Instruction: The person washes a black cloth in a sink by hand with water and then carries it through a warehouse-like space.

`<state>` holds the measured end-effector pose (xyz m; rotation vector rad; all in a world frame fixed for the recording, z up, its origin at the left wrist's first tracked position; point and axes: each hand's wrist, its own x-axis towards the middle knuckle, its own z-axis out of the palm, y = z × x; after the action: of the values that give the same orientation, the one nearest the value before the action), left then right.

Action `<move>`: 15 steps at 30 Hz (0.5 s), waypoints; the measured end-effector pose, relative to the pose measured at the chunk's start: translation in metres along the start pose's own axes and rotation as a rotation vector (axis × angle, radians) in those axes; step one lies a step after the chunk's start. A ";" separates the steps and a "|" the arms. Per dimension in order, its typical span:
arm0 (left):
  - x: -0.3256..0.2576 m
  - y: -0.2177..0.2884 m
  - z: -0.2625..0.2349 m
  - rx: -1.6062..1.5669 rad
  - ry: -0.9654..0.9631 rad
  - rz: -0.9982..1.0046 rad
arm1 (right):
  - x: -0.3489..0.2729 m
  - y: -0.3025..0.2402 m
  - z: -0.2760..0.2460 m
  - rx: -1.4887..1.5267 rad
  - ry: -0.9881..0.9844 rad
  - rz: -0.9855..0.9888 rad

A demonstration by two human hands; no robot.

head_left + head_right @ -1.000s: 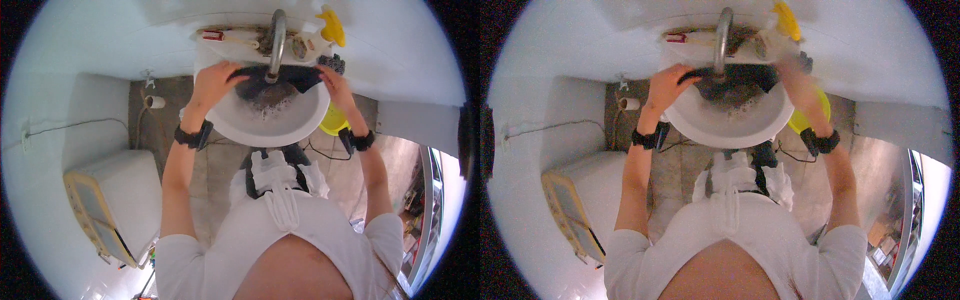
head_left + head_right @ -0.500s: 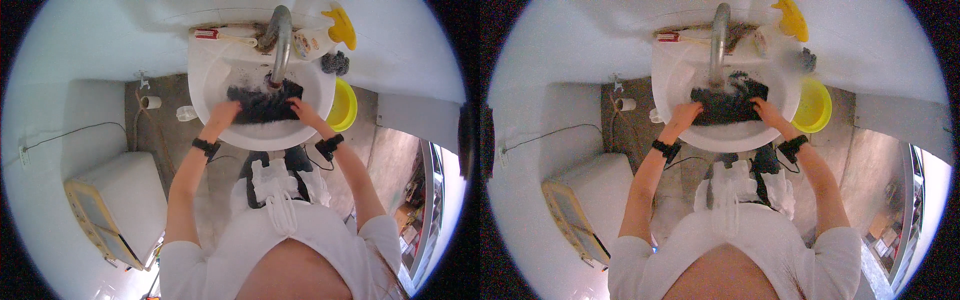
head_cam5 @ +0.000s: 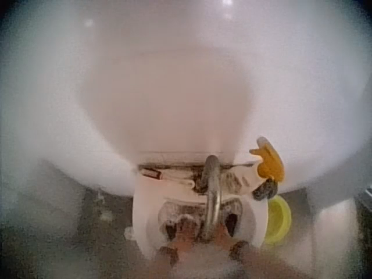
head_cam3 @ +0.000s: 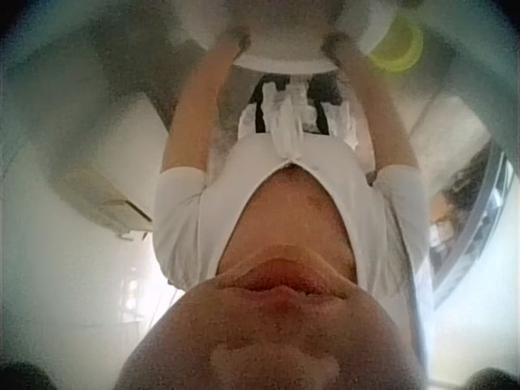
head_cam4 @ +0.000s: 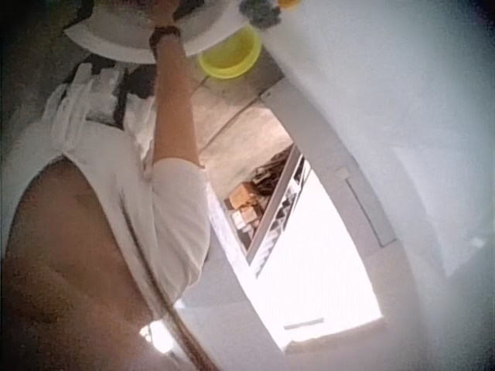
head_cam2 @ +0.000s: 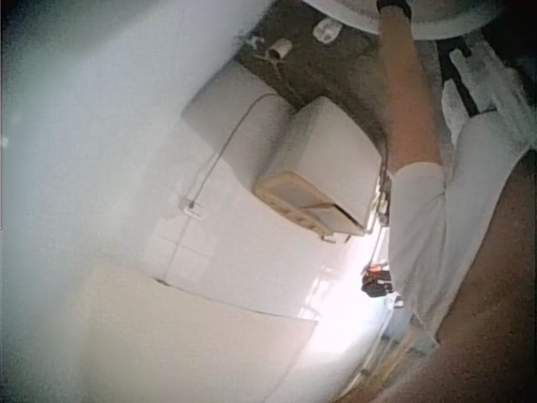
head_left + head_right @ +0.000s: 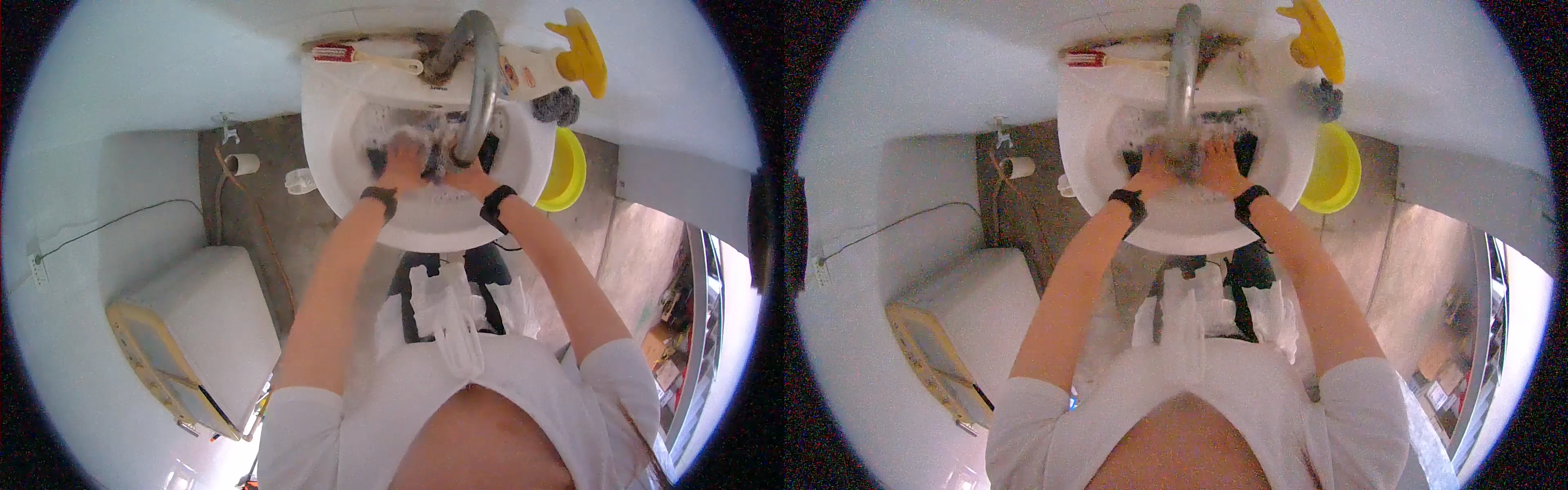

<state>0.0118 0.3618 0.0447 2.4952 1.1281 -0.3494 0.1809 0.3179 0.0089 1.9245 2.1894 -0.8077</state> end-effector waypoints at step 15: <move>0.007 0.033 -0.023 0.136 -0.011 -0.121 | 0.018 0.003 0.008 -0.226 0.545 0.119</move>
<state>0.0430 0.3569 0.0700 2.5436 1.2942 -0.4881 0.1789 0.3304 -0.0064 2.3210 2.2688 -0.0005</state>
